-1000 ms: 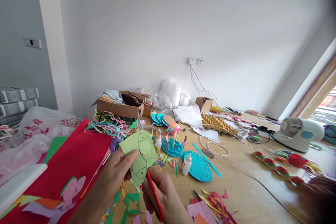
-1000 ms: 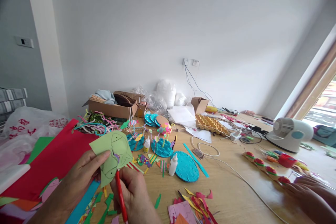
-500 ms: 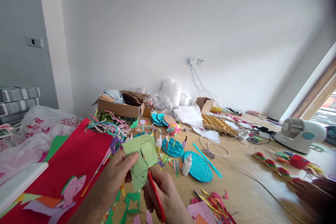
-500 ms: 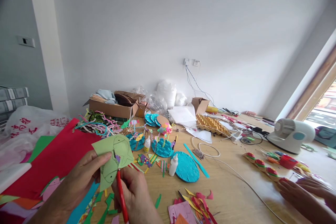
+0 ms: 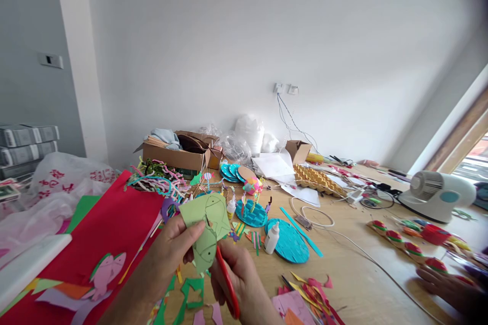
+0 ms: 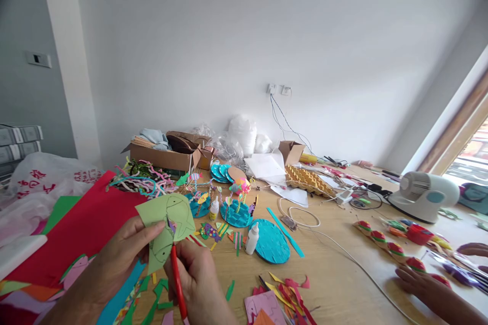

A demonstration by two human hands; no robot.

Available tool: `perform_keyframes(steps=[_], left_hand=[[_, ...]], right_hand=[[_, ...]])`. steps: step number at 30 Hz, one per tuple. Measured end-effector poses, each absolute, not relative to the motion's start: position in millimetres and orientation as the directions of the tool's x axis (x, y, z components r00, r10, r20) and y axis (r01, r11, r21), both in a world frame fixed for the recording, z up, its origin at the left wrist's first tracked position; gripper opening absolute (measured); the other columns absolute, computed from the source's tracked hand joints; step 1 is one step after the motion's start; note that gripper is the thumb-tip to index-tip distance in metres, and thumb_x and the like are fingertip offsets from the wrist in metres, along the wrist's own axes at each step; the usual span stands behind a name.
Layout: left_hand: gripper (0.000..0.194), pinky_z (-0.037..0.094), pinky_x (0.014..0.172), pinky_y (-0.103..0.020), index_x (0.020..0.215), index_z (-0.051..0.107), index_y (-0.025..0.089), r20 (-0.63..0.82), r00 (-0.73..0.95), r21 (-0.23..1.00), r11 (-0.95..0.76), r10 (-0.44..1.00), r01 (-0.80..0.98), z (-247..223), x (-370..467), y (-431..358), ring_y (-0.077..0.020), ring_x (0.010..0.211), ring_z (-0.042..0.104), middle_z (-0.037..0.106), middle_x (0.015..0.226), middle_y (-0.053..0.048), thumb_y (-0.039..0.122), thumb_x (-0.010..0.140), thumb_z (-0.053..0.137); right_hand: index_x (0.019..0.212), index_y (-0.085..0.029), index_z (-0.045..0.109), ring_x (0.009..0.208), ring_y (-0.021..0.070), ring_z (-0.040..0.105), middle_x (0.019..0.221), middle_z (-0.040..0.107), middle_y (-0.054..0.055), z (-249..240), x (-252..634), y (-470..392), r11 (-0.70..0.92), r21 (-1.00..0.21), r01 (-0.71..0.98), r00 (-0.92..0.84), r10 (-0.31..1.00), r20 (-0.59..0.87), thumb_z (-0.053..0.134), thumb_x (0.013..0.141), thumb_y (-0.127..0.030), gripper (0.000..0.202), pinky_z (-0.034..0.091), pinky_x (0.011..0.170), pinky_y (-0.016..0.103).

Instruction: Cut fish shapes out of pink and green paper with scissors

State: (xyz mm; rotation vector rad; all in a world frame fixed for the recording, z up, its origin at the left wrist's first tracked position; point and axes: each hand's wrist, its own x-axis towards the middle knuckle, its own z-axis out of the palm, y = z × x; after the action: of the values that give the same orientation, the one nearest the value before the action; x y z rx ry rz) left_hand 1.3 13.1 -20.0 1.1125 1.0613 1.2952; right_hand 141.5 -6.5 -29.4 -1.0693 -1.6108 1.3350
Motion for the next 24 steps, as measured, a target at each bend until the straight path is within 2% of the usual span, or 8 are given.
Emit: perform_keyframes(steps=[3, 7, 10, 12, 14, 17, 20, 24], left_hand=[[0.024, 0.036, 0.048, -0.023, 0.069, 0.068, 0.018, 0.055, 0.087, 0.975, -0.035, 0.995, -0.217, -18.3, 0.7, 13.9, -0.0118, 0.048, 0.046, 0.053, 0.051, 0.005, 0.041, 0.070, 0.074], [0.024, 0.051, 0.064, -0.028, 0.087, 0.073, 0.019, 0.081, 0.088, 0.941, -0.047, 0.993, -0.336, -12.1, -6.5, 15.4, -0.0196, 0.065, 0.063, 0.070, 0.069, 0.000, 0.037, 0.071, 0.075], [0.028, 0.053, 0.068, -0.031, 0.091, 0.073, 0.019, 0.080, 0.057, 0.948, -0.058, 0.995, -0.314, -7.0, -17.1, 18.6, -0.0221, 0.069, 0.067, 0.076, 0.076, -0.003, 0.037, 0.071, 0.075], [0.029, 0.055, 0.071, -0.032, 0.092, 0.073, 0.019, 0.093, 0.028, 0.966, -0.083, 0.995, -0.244, -4.6, -23.7, 21.0, -0.0236, 0.071, 0.068, 0.077, 0.078, -0.004, 0.037, 0.069, 0.076], [0.030, 0.055, 0.074, -0.035, 0.089, 0.073, 0.018, 0.114, 0.040, 0.986, -0.108, 0.993, -0.129, -3.5, -27.8, 23.3, -0.0260, 0.075, 0.069, 0.077, 0.080, -0.005, 0.037, 0.065, 0.077], [0.024, 0.055, 0.075, -0.035, 0.084, 0.073, 0.020, 0.140, 0.171, 0.985, -0.154, 0.975, 0.072, -4.9, -28.5, 25.4, -0.0273, 0.079, 0.069, 0.076, 0.080, -0.004, 0.036, 0.067, 0.074], [0.014, 0.052, 0.070, -0.029, 0.079, 0.072, 0.022, 0.163, 0.300, 0.933, -0.246, 0.940, 0.264, -9.0, -25.6, 25.7, -0.0232, 0.076, 0.066, 0.073, 0.076, -0.001, 0.034, 0.075, 0.066], [0.018, 0.044, 0.057, -0.023, 0.070, 0.070, 0.022, 0.166, 0.336, 0.848, -0.308, 0.927, 0.432, -11.4, -21.9, 24.7, -0.0183, 0.063, 0.059, 0.064, 0.063, 0.002, 0.035, 0.078, 0.061]], right_hand=[[0.064, -0.021, 0.043, 0.039, 0.0064, 0.036, 0.045, 0.041, -0.006, -29.7, 143.0, -5.7, 0.079, -0.989, 0.123, -0.361, 0.932, 0.029, 0.050, 0.082, -0.071, 0.054, 0.028, 0.039, 0.017], [0.066, -0.020, 0.045, 0.041, 0.0069, 0.040, 0.047, 0.046, -0.005, -27.7, 151.3, -5.0, 0.060, -0.983, 0.174, -0.414, 0.910, -0.017, 0.051, 0.087, -0.059, 0.045, 0.030, 0.041, 0.017], [0.064, -0.020, 0.045, 0.041, 0.0077, 0.041, 0.047, 0.046, -0.005, -25.7, 160.7, -5.6, 0.059, -0.965, 0.255, -0.473, 0.878, -0.071, 0.056, 0.086, -0.054, 0.042, 0.030, 0.041, 0.018], [0.062, -0.021, 0.044, 0.040, 0.0081, 0.037, 0.045, 0.044, -0.005, -25.5, 166.8, -5.9, 0.102, -0.975, 0.199, -0.422, 0.907, 0.009, 0.055, 0.085, -0.058, 0.046, 0.028, 0.040, 0.019], [0.063, -0.021, 0.045, 0.043, 0.0096, 0.037, 0.047, 0.043, -0.005, -26.9, 171.7, -4.7, 0.234, -0.970, 0.062, -0.270, 0.940, 0.209, 0.052, 0.084, -0.065, 0.049, 0.031, 0.043, 0.021], [0.074, -0.020, 0.054, 0.057, 0.0128, 0.044, 0.067, 0.056, 0.000, -30.6, 175.6, 0.2, 0.426, -0.904, 0.036, 0.039, 0.904, 0.427, 0.073, 0.071, -0.058, 0.042, 0.038, 0.053, 0.024], [0.088, -0.022, 0.059, 0.067, 0.0160, 0.049, 0.085, 0.062, 0.002, -31.7, 175.8, 5.2, 0.389, -0.920, 0.049, 0.075, 0.917, 0.392, 0.080, 0.066, -0.044, 0.037, 0.041, 0.057, 0.025], [0.078, -0.021, 0.055, 0.067, 0.0163, 0.047, 0.074, 0.056, 0.000, -28.4, 174.0, 7.5, 0.321, -0.936, 0.143, -0.037, 0.947, 0.319, 0.071, 0.069, -0.032, 0.022, 0.039, 0.062, 0.027]])
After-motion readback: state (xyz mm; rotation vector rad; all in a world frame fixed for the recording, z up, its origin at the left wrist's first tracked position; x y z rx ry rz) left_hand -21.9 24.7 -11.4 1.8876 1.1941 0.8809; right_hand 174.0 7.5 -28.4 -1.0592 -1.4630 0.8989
